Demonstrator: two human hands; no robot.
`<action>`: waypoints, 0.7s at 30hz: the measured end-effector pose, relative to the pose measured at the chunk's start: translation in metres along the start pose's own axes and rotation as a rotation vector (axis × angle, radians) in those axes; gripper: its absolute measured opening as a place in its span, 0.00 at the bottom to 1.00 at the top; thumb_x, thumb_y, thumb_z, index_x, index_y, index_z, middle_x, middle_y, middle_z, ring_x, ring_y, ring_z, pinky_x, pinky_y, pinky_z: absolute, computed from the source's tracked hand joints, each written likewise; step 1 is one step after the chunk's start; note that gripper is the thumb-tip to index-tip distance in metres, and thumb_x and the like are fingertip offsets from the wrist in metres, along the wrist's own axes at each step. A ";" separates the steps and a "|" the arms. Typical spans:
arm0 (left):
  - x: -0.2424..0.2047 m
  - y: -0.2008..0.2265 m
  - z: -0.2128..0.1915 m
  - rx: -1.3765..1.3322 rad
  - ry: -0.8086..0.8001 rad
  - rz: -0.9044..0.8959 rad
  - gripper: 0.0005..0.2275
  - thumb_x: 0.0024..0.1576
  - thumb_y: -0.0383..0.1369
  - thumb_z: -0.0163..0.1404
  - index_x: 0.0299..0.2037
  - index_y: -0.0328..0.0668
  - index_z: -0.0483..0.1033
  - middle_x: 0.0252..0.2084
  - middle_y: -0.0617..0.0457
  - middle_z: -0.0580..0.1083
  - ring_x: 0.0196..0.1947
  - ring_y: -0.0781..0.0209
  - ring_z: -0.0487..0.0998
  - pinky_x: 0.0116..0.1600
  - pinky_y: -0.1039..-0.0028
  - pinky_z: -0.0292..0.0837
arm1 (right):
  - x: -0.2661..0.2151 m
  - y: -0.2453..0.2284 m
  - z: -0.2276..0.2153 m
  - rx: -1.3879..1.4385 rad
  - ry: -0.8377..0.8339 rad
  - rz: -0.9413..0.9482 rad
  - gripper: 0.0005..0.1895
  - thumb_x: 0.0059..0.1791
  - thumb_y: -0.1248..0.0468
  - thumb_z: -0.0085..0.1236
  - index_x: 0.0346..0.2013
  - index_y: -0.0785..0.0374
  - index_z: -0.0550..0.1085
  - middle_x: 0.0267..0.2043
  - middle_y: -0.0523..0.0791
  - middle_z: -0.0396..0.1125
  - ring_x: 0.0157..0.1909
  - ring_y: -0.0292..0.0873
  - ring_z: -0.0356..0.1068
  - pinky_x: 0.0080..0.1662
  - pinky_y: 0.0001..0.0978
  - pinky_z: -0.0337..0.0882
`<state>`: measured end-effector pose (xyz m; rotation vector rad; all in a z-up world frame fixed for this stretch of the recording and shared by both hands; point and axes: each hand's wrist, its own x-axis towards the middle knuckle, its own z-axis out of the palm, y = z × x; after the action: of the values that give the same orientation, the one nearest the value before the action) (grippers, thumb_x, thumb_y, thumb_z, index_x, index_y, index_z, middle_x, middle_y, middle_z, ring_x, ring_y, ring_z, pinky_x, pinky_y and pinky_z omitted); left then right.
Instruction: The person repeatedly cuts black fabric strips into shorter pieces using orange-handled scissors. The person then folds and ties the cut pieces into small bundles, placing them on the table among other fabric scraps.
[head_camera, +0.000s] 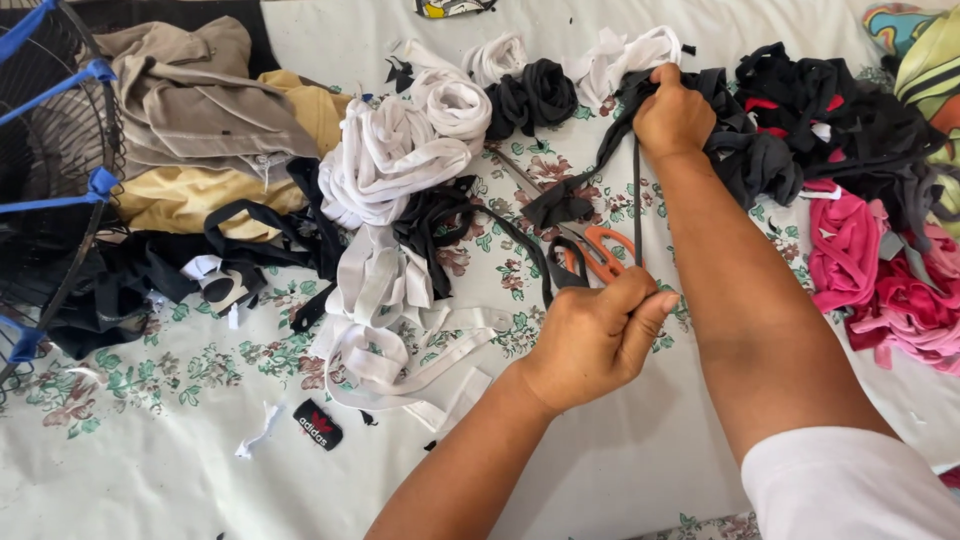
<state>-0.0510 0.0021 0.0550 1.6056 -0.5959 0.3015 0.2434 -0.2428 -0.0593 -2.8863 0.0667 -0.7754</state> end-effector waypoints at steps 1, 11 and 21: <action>-0.001 0.000 0.001 0.004 0.000 0.002 0.09 0.68 0.34 0.50 0.37 0.39 0.70 0.21 0.52 0.72 0.20 0.58 0.77 0.26 0.71 0.70 | 0.000 0.000 0.001 0.003 0.002 -0.001 0.13 0.49 0.66 0.56 0.48 0.55 0.73 0.27 0.52 0.73 0.30 0.59 0.73 0.33 0.53 0.70; 0.002 -0.013 -0.011 -0.071 0.019 -0.019 0.08 0.68 0.34 0.50 0.39 0.39 0.72 0.24 0.53 0.73 0.21 0.60 0.76 0.28 0.74 0.70 | -0.003 0.007 0.009 0.000 0.066 -0.016 0.15 0.49 0.65 0.56 0.50 0.55 0.71 0.27 0.50 0.73 0.29 0.58 0.73 0.32 0.54 0.70; 0.019 -0.090 -0.067 0.567 0.618 0.027 0.06 0.67 0.29 0.48 0.39 0.34 0.69 0.58 0.37 0.69 0.55 0.47 0.69 0.61 0.60 0.66 | -0.028 -0.012 -0.028 0.295 0.342 -0.021 0.14 0.59 0.59 0.57 0.58 0.56 0.68 0.23 0.45 0.70 0.26 0.53 0.72 0.32 0.48 0.68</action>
<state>0.0233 0.0672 -0.0024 1.9066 -0.0452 1.0113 0.2054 -0.2326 -0.0474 -2.4587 -0.0364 -1.1673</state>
